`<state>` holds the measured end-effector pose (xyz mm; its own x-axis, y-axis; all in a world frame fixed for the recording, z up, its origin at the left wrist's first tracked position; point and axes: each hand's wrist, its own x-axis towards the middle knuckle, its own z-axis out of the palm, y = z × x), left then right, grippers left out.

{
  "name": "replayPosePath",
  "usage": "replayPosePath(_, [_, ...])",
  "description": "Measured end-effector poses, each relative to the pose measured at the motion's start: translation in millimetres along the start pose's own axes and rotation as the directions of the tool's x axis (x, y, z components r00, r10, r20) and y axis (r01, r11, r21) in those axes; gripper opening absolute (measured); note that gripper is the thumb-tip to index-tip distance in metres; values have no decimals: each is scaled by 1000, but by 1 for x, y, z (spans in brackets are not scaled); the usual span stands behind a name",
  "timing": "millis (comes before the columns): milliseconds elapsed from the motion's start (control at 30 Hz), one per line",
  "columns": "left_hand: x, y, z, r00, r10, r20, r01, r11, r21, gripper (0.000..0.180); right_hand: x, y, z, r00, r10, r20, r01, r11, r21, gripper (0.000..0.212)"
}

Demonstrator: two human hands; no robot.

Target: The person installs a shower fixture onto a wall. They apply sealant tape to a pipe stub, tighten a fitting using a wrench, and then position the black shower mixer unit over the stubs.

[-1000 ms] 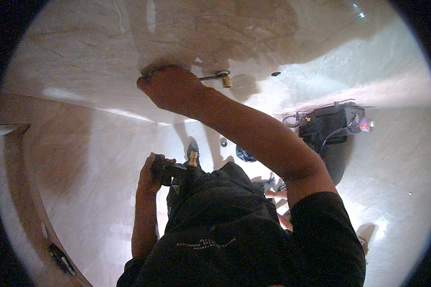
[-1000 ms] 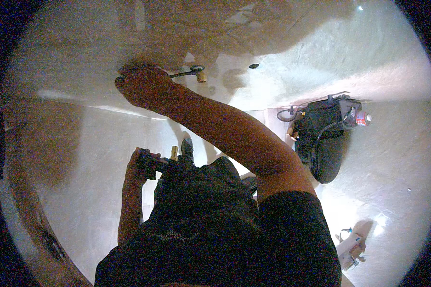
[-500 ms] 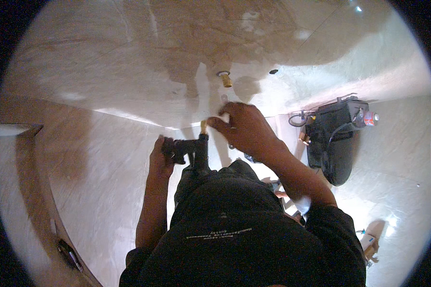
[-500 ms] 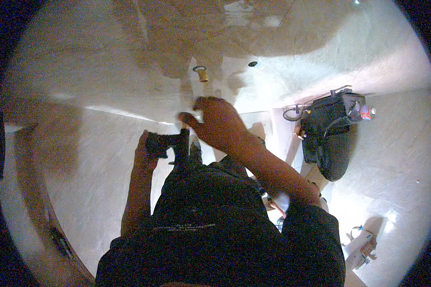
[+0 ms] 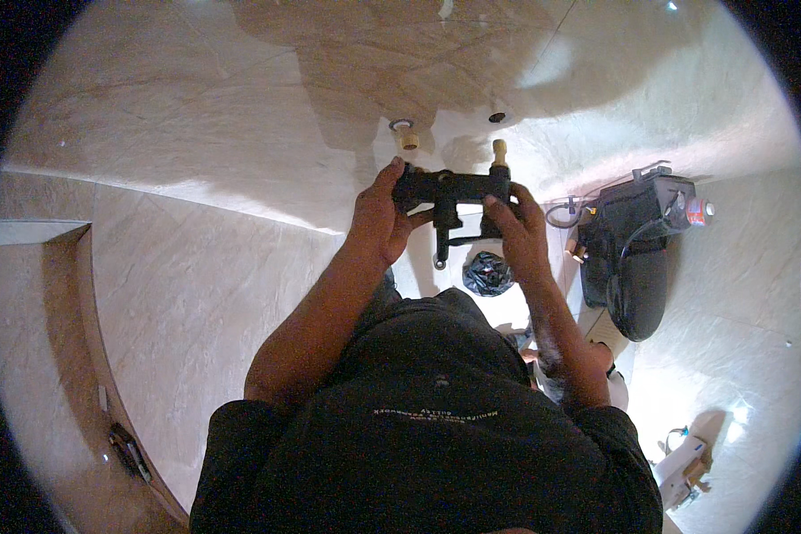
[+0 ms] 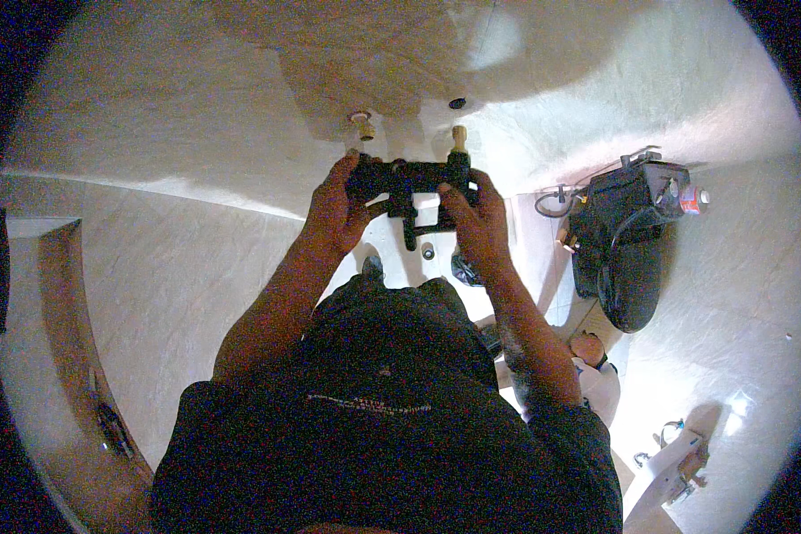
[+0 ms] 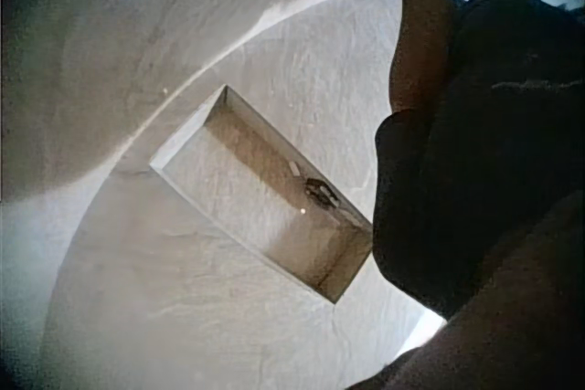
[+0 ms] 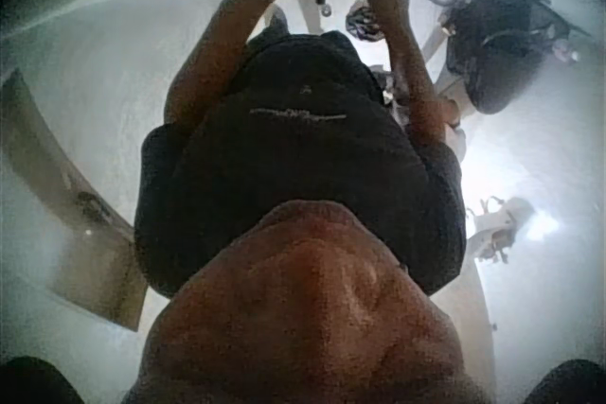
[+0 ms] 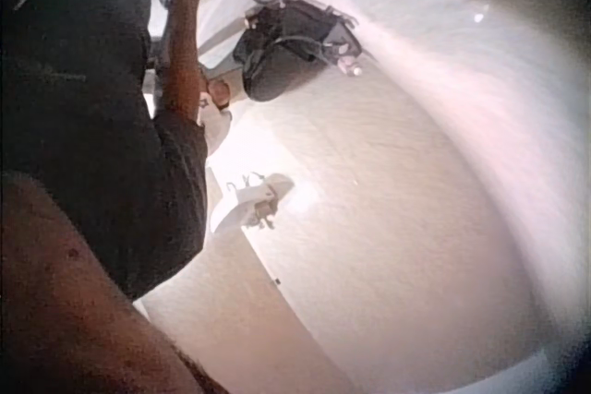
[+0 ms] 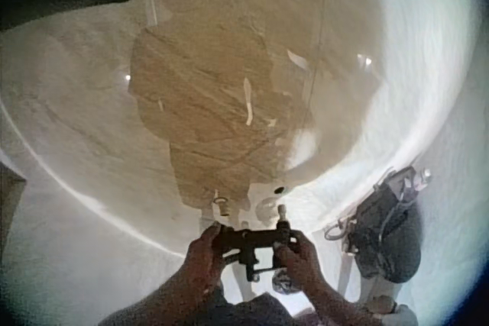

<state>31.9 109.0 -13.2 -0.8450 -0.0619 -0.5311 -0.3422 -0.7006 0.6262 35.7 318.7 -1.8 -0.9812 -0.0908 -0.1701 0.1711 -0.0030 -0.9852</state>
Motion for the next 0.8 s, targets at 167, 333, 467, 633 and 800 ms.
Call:
replayPosePath(167, [6,5,-4,984,-6,177,26,993,-113,30,13,5,-12,1000,1,-1,-1,1000,28,41])
replayPosePath(333, [4,3,-6,981,13,195,12,992,-128,29,19,3,-14,997,-39,59,37,999,39,40])
replayPosePath(467, [2,2,-3,986,56,155,-39,993,-107,32,21,1,-15,994,-49,98,43,997,68,40])
replayPosePath(633, [-3,4,-2,987,84,140,-68,990,-121,35,24,-7,-17,993,-37,112,34,999,31,34])
replayPosePath(800, [-4,8,-4,981,66,184,-33,984,-175,35,29,-6,-18,991,-12,132,8,999,32,29])
